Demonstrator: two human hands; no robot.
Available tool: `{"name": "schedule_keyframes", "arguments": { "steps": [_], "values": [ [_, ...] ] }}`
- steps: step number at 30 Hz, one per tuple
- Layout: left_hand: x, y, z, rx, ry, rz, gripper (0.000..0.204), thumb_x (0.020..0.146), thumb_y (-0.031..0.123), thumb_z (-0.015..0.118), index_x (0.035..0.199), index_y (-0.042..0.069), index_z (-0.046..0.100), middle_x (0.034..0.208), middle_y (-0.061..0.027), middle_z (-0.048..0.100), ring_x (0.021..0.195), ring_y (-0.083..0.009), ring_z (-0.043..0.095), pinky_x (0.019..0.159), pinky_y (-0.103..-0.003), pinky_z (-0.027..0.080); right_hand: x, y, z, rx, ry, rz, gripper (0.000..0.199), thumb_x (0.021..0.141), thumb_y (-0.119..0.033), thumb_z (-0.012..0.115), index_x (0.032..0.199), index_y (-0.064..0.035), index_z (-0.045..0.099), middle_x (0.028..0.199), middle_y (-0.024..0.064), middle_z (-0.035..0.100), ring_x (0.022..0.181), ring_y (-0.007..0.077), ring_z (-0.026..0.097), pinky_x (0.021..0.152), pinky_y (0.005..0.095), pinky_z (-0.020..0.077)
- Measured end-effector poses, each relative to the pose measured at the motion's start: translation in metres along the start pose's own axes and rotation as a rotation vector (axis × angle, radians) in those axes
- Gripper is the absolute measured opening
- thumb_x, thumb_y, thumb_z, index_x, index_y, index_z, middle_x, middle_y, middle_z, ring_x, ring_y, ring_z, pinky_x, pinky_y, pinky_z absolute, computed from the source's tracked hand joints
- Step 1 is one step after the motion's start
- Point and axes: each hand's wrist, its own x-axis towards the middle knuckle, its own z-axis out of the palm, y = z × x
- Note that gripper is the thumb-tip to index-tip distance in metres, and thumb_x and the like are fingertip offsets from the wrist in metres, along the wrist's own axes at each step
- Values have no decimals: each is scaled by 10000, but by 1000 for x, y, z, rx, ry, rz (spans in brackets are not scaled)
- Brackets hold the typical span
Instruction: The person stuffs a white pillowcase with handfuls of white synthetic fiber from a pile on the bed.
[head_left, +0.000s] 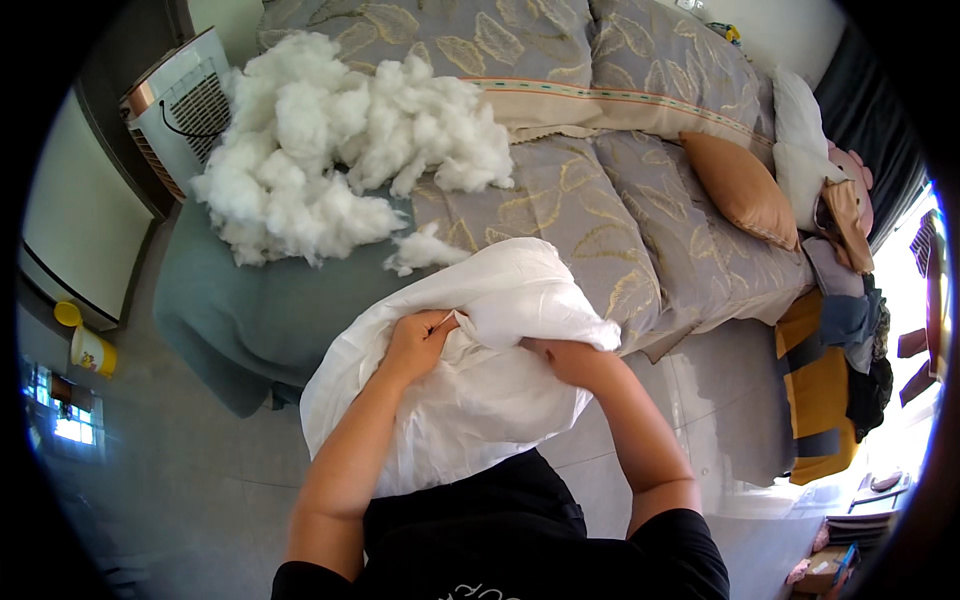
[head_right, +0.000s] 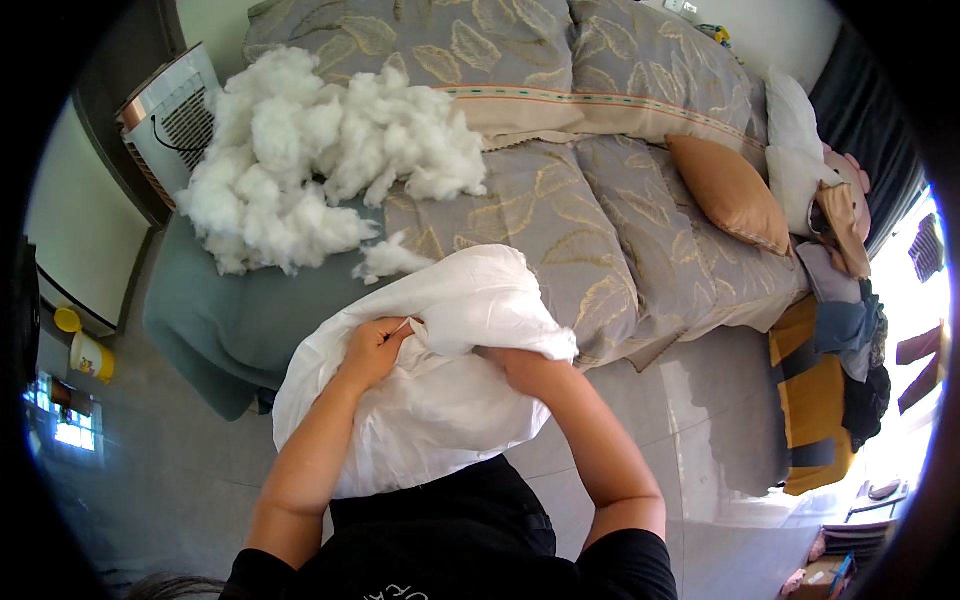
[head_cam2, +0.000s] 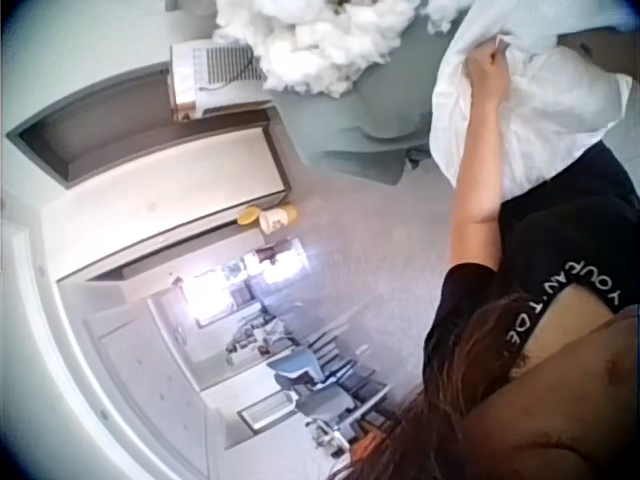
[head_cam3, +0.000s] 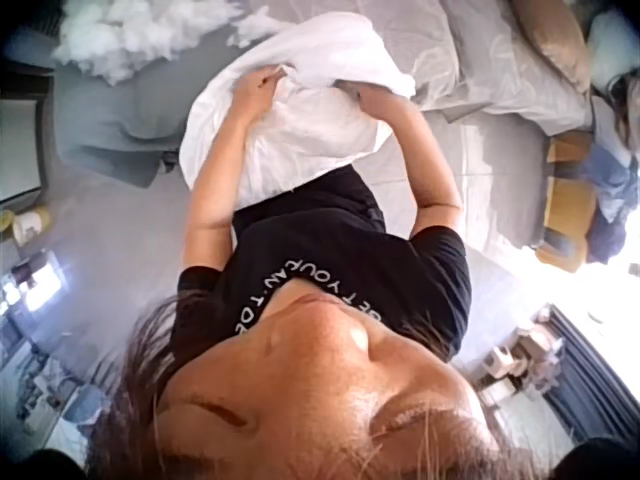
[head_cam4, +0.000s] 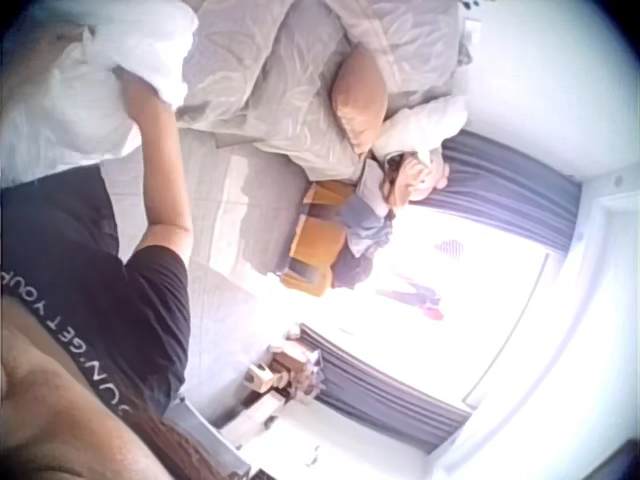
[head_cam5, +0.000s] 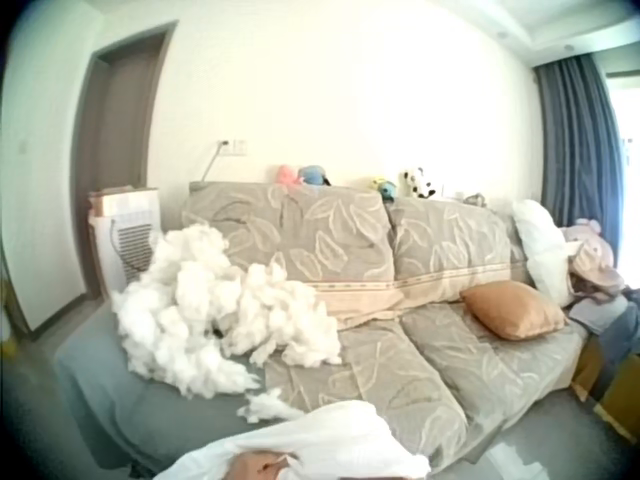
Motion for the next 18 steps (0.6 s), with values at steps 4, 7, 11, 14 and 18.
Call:
{"name": "schedule_keyframes", "arguments": {
  "steps": [4,7,11,14,18],
  "values": [
    [0,13,5,136,-4,127,155,818,126,614,923,22,661,764,-165,632,653,-256,586,611,-315,448,-41,-32,18,94,346,-269,484,630,-51,699,1094,-122,583,1094,137,549,1046,346,504,919,410,395],
    [-3,27,14,49,26,251,165,808,126,626,929,18,656,793,-168,627,680,-288,592,624,-328,454,-42,-45,39,-49,330,-488,438,663,-185,695,1078,-97,584,1073,95,556,1044,284,502,913,419,397],
    [-9,57,14,-47,3,324,138,783,109,645,887,20,654,903,-147,628,764,-283,594,654,-327,454,-33,-59,62,-181,319,-594,403,738,-365,624,1048,-109,596,1044,54,562,1027,257,502,918,403,391],
    [-14,50,8,109,-3,460,101,734,98,672,815,40,652,1083,-139,585,940,-301,563,772,-361,436,-21,-54,62,-270,304,-179,663,662,-590,613,1119,-111,587,1158,76,551,1107,298,495,945,414,382],
    [-15,61,10,395,77,713,89,683,110,692,743,71,640,1292,-97,468,1212,-344,381,968,-520,287,1,-17,31,-247,449,-156,686,690,-543,626,1217,-116,523,1174,107,560,1134,312,496,898,434,433]
  ]
}}
